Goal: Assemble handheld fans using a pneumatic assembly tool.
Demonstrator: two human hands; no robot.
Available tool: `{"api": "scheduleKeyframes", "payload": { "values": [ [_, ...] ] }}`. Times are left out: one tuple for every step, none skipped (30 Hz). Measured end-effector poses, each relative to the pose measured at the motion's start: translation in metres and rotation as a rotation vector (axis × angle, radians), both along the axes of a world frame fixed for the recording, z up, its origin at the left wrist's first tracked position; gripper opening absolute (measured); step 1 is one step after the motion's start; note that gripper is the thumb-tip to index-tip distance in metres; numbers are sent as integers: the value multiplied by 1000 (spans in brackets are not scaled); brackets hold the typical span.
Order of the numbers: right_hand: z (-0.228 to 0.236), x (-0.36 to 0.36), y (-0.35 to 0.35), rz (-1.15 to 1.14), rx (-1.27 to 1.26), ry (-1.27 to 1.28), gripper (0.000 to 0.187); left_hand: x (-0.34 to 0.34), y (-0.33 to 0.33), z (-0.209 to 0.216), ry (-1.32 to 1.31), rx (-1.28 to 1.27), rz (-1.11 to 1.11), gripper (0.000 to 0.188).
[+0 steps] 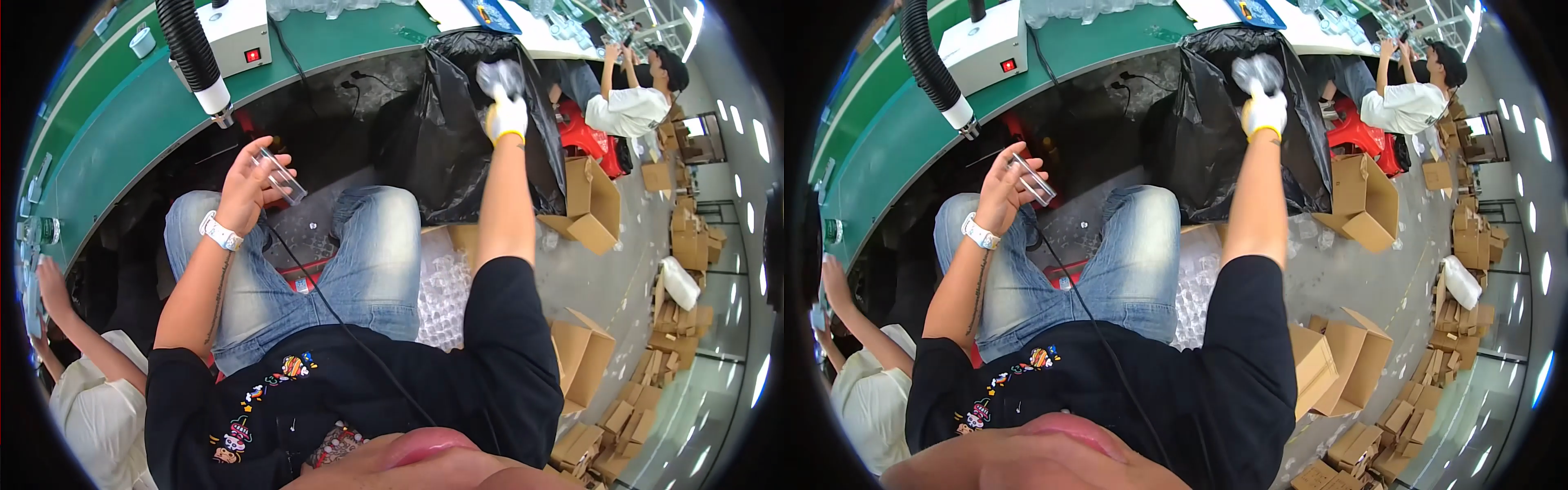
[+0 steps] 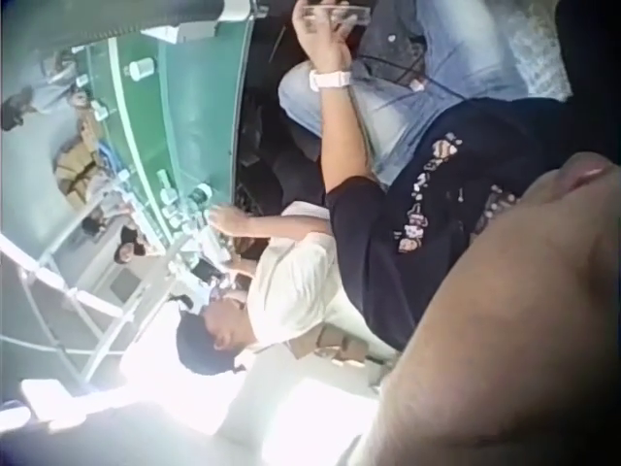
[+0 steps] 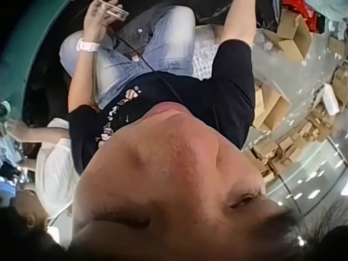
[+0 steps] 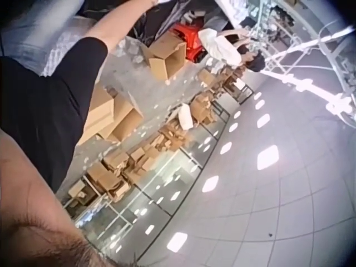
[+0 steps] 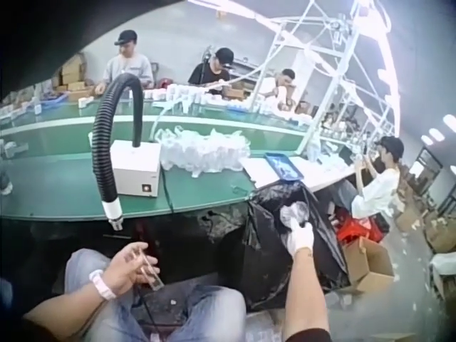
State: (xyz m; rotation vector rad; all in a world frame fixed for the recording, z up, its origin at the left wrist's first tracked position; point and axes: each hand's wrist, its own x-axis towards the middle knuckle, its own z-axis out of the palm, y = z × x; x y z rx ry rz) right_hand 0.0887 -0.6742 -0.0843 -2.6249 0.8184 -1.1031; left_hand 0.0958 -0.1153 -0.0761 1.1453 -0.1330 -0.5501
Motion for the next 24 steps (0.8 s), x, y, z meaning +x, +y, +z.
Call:
{"api": "scheduleKeyframes", "payload": {
  "values": [
    [-26,-8,-35,-332,290,-68,35,1,-5,2,-18,44,-45,49],
    [-28,-6,-30,-269,193,356,38,0,11,-4,-6,67,-4,49],
    [-30,-18,-31,-205,70,770,46,1,26,-11,-2,56,11,46],
    [-41,-26,-25,-160,-11,806,48,4,41,-18,3,46,23,43],
    [-45,-31,-27,-125,-101,836,49,6,46,-24,5,24,30,41],
    [-47,-50,-64,-101,-143,803,47,15,36,-33,15,10,27,41],
    [-51,-65,-90,-67,-182,772,46,26,25,-43,7,2,12,39],
    [-46,-38,-27,-82,-49,513,50,19,48,-38,5,54,94,37],
    [-25,-32,39,-100,110,274,56,5,58,-36,53,114,249,37],
    [-4,-53,55,-126,-34,122,55,4,33,-16,83,122,324,38],
    [9,-63,67,-141,-170,-36,56,8,26,-9,90,107,269,37],
    [24,-65,89,-136,-117,-18,56,10,24,-4,96,91,229,38],
    [34,-69,115,-137,-68,7,55,10,20,3,119,92,223,41],
    [34,-67,141,5,177,-83,53,8,22,8,143,91,216,44],
    [38,-67,168,128,416,-176,50,7,23,11,143,83,238,44],
    [35,-61,207,259,484,-224,50,7,25,13,118,132,224,42],
    [33,-60,254,381,549,-269,51,6,27,14,96,179,201,39],
    [37,-64,305,553,708,-203,57,4,30,13,75,232,175,36],
    [47,-65,348,756,543,-67,65,2,32,11,77,229,187,36],
    [49,-64,385,880,333,45,65,-2,34,8,31,293,182,35],
    [48,-56,412,1001,116,149,66,-4,37,5,-20,360,183,34],
    [47,-48,426,1016,117,142,66,-5,40,2,-69,429,185,33],
    [47,-38,442,997,319,210,65,-6,45,0,-72,435,209,33],
    [46,-29,457,975,521,278,64,-5,48,-2,-193,393,305,33]
  ]
}}
